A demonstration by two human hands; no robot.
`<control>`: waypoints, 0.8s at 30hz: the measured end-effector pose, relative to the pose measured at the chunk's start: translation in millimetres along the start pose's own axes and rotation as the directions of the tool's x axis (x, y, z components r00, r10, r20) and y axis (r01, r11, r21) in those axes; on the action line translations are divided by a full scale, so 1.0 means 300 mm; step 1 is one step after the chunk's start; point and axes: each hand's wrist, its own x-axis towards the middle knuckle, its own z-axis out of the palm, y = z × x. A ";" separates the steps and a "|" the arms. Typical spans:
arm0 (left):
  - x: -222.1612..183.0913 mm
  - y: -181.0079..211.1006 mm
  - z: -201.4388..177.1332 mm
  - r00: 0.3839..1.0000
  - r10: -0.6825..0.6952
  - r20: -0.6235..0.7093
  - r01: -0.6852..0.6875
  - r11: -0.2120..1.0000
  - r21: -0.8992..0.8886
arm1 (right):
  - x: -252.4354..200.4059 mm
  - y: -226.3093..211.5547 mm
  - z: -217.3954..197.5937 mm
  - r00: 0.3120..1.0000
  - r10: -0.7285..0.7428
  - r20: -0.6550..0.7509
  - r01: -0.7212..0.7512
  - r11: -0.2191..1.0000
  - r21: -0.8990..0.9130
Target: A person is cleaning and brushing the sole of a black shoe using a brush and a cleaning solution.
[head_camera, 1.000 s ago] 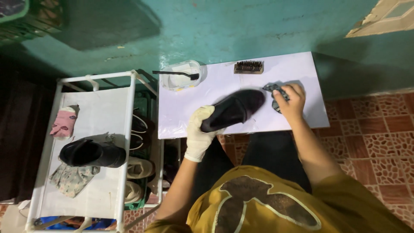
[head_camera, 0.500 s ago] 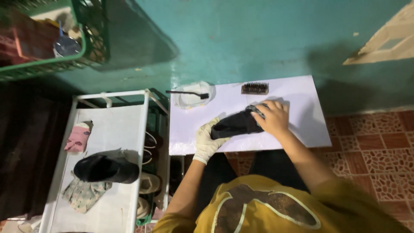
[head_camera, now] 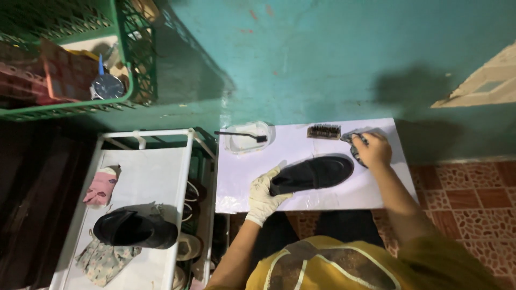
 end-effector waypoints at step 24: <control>0.040 -0.234 0.022 0.964 0.265 -0.002 -0.259 0.943 0.211 | 0.095 -0.679 -0.054 0.891 -0.229 0.392 0.001 0.865 0.502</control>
